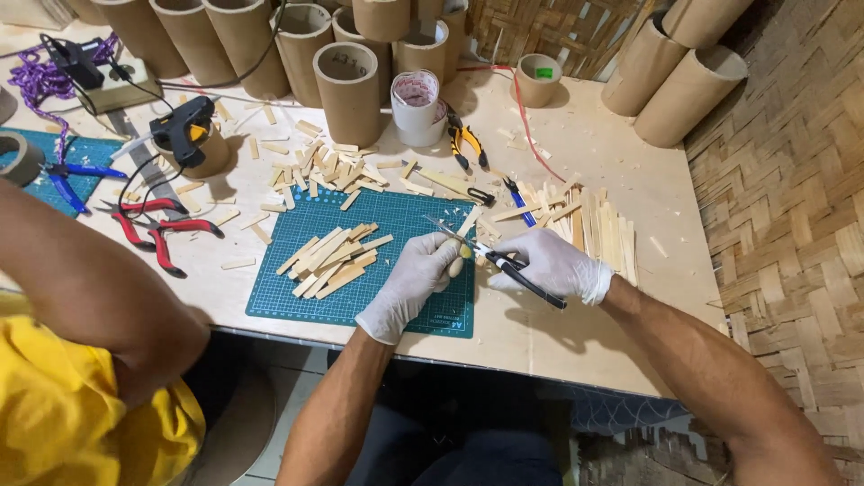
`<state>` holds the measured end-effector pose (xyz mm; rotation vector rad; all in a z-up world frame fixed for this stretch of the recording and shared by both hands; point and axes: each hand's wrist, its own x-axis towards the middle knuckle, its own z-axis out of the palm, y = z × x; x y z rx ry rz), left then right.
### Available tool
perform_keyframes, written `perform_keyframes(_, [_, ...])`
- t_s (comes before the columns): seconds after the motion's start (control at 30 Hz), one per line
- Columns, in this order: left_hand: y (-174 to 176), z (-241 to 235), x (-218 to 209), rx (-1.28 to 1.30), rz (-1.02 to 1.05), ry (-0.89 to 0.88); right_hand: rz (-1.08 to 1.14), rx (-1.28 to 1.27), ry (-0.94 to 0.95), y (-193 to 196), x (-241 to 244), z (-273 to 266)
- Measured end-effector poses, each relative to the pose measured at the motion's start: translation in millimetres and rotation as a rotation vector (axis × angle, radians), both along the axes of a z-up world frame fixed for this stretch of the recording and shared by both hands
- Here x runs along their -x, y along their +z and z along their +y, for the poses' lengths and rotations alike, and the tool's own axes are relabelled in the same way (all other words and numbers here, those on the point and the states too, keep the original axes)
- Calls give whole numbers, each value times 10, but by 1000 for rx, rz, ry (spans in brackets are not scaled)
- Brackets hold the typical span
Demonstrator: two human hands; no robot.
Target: Cutting small wooden sticks into smaller pieces using scissors on a cutting mat as part of a handcraft project.
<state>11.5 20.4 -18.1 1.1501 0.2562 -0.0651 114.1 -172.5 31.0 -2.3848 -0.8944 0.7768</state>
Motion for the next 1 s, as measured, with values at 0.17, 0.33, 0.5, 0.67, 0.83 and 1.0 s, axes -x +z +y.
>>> perform_keyframes(0.17, [167,13,71,25,44,5,16,-9,-17,-115,-14,32])
perform_keyframes(0.33, [146,16,41,17,69,13,38,-27,-61,-110,-20,95])
perform_keyframes(0.5, [230,24,90,22,34,50,269,-337,-236,120,49,34])
perform_keyframes(0.67, [185,86,80,-51,-102,158,21,-465,-341,-160,-188,-445])
perform_keyframes(0.83, [63,359,175,-811,-289,369,-212,-517,-446,-378,-623,-1058])
perform_keyframes(1.0, [-14,924,478,-1555,-206,540,-313,-516,-778,-46,-714,-1394])
